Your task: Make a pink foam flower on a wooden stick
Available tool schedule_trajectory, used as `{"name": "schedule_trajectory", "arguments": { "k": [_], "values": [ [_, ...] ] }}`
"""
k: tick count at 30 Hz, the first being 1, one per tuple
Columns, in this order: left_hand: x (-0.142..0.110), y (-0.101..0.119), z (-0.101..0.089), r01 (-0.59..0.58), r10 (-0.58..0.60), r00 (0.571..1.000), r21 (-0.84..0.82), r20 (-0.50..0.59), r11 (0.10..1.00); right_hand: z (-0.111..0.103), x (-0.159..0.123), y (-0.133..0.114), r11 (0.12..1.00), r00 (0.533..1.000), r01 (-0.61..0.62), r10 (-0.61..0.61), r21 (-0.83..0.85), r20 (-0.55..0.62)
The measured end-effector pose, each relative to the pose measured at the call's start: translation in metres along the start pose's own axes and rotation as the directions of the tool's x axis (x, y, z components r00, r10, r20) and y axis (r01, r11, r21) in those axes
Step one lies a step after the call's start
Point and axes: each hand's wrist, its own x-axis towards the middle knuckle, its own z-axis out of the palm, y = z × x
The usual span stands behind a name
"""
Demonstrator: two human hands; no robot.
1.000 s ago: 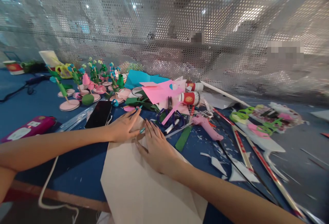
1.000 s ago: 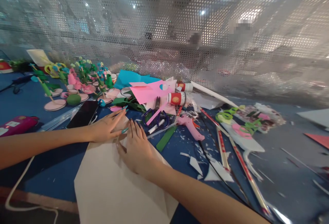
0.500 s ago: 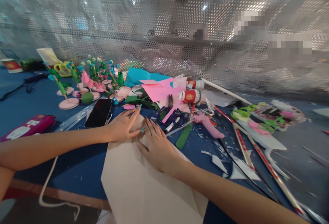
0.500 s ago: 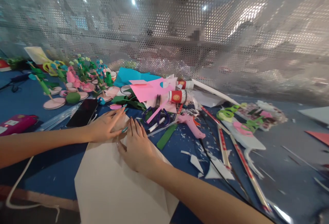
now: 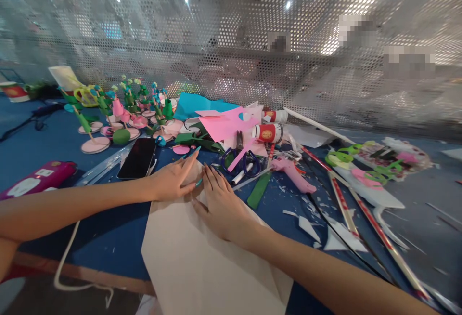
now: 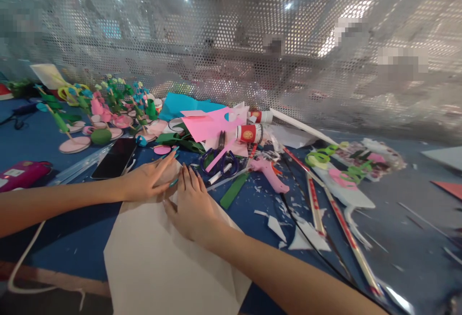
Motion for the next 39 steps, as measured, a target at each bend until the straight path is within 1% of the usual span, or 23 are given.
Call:
{"name": "schedule_trajectory", "arguments": {
  "k": [5,9,12,17,21,25,30,34,36,39],
  "values": [
    [-0.0011,0.0022,-0.0019,0.002,-0.002,1.0,-0.007,-0.003,1.0,0.0002,-0.0005,0.0002,1.0,1.0,0.016,-0.016,-0.001,-0.027],
    [-0.0002,0.0033,-0.0028,-0.006,0.006,1.0,0.009,-0.001,1.0,-0.0001,-0.001,-0.0006,1.0,1.0,0.018,-0.018,-0.002,-0.025],
    [0.0019,0.0027,-0.0014,-0.02,0.02,1.0,0.0,0.004,1.0,-0.0012,-0.0014,-0.0012,1.0,1.0,0.007,-0.007,-0.006,-0.019],
    [0.0039,0.0002,0.0023,-0.011,0.011,1.0,-0.025,0.019,1.0,-0.0028,-0.0014,-0.0018,1.0,1.0,0.007,-0.007,-0.008,-0.025],
    [0.0027,-0.0006,0.0022,-0.021,0.024,0.998,-0.041,0.058,0.999,-0.002,-0.001,-0.0021,1.0,1.0,0.005,-0.005,-0.004,-0.018],
    [0.0008,0.0026,-0.0025,0.005,-0.001,0.995,-0.041,0.096,0.999,-0.0005,-0.0008,-0.0018,1.0,1.0,0.012,-0.012,-0.009,-0.029],
    [-0.0018,0.0073,-0.0066,-0.024,0.024,0.998,0.0,0.06,1.0,0.0004,-0.0003,-0.0007,1.0,1.0,0.019,-0.019,-0.013,-0.018],
    [-0.0024,0.0087,-0.0059,-0.053,0.053,0.998,-0.024,0.034,0.998,0.0005,-0.0004,-0.0005,1.0,0.999,0.024,-0.025,-0.012,-0.031],
    [-0.002,0.0089,-0.0052,-0.051,0.052,0.998,-0.029,0.043,0.998,0.0004,-0.0006,-0.0006,1.0,0.999,0.019,-0.02,-0.008,-0.031],
    [-0.0013,0.0085,-0.0037,-0.018,0.02,0.997,-0.027,0.076,0.999,0.0011,-0.0006,-0.0004,1.0,1.0,0.006,-0.006,-0.006,-0.019]
  ]
}}
